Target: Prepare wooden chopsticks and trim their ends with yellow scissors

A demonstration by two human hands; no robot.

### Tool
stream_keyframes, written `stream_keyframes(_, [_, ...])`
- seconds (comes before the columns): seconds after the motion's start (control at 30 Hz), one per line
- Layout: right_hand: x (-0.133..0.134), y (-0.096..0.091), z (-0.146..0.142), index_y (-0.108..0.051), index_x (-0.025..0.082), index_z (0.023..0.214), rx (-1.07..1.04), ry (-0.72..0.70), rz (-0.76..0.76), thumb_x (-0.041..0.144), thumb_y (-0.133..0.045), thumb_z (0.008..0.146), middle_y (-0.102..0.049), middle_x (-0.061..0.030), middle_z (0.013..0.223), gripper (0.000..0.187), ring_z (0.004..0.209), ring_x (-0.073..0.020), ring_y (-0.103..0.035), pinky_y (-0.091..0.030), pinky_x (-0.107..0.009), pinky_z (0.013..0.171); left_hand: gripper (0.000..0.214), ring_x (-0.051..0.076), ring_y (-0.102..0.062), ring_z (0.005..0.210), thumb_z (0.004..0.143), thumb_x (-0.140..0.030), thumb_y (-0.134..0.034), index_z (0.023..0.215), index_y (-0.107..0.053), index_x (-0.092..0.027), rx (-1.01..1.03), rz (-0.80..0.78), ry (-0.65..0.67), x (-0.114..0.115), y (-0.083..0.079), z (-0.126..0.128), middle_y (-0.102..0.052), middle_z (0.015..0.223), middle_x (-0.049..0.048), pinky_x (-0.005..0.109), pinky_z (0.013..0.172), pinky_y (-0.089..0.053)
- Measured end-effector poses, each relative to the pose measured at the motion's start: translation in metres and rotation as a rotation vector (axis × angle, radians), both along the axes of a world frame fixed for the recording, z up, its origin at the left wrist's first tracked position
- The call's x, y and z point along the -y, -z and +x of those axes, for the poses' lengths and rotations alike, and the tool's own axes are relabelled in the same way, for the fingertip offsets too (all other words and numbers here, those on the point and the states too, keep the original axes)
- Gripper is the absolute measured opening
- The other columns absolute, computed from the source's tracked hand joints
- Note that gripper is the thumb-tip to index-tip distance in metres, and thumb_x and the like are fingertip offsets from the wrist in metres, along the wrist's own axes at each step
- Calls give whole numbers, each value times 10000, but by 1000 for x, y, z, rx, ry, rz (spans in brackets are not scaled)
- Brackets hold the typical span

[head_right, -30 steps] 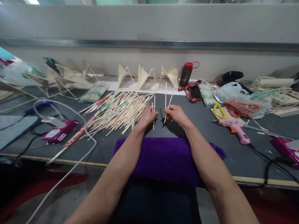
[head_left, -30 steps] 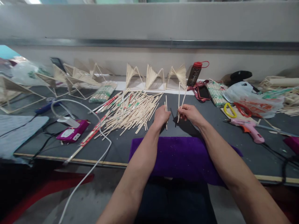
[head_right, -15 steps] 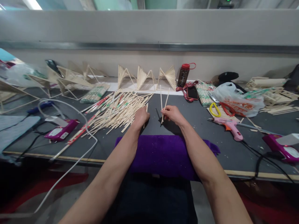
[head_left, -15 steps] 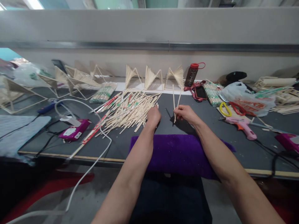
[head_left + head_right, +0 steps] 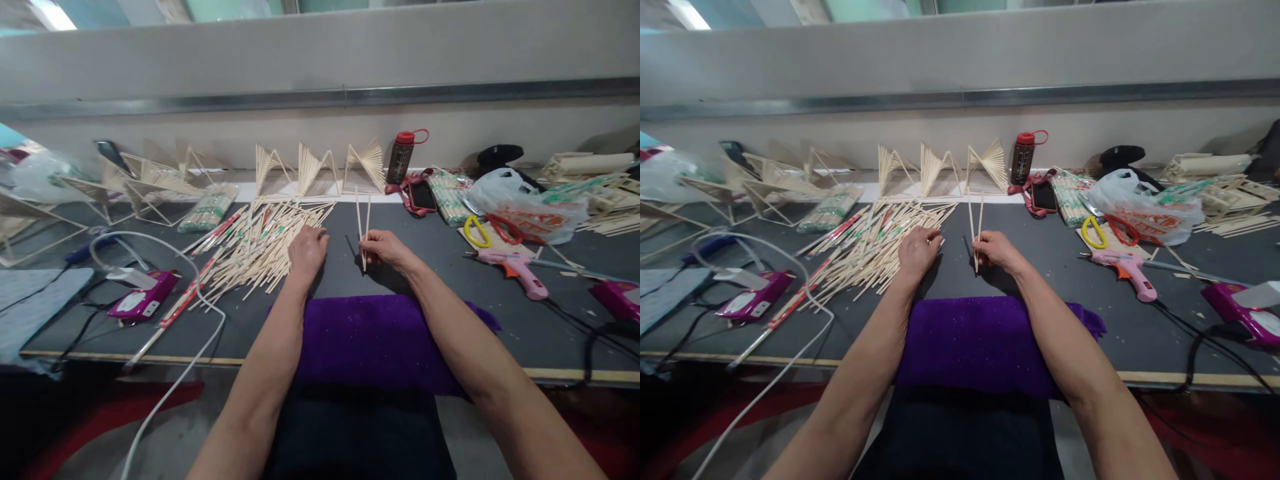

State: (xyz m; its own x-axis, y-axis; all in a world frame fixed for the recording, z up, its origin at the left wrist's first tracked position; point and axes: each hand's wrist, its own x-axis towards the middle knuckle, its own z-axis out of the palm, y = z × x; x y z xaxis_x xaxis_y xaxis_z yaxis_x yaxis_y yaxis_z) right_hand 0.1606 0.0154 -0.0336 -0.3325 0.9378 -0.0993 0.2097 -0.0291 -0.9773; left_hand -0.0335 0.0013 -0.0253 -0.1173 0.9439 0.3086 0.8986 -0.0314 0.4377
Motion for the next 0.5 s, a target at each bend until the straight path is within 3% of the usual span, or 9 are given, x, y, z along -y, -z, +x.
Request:
stream_keyframes(0.1, [1,0,-1,-530,168,696,-33,-72,24,259,-563,788,-547,25,518,134,410,-68,-475,-309,-177,379,275,167,-617,811,793,-359,-550,946,-710,-195,446,-75,223,-2,4,19,-681,873,60,258,714,-460])
stream_keyframes(0.23, [0,3,-1,-507,172,635,-36,-158,19,335,-598,771,-487,44,454,230,381,-58,-404,-272,-188,380,300,72,-468,481,705,-365,-651,903,-702,-145,1005,-281,283,-7,12,34,-599,624,21,182,418,-326])
stream_keyframes(0.37, [0,2,1,-529,169,612,-10,-197,-10,346,-625,745,-494,38,466,242,376,-51,-376,-245,-198,379,241,33,-417,452,630,-292,-737,785,-688,-114,1282,-411,322,-10,15,33,-541,568,7,140,373,-246])
stream_keyframes(0.5, [3,1,0,-560,165,610,2,-240,-34,364,-607,761,-504,30,486,254,370,-45,-346,-207,-205,366,197,18,-418,448,642,-241,-743,773,-685,-106,1399,-526,351,-11,15,30,-529,566,5,117,358,-237])
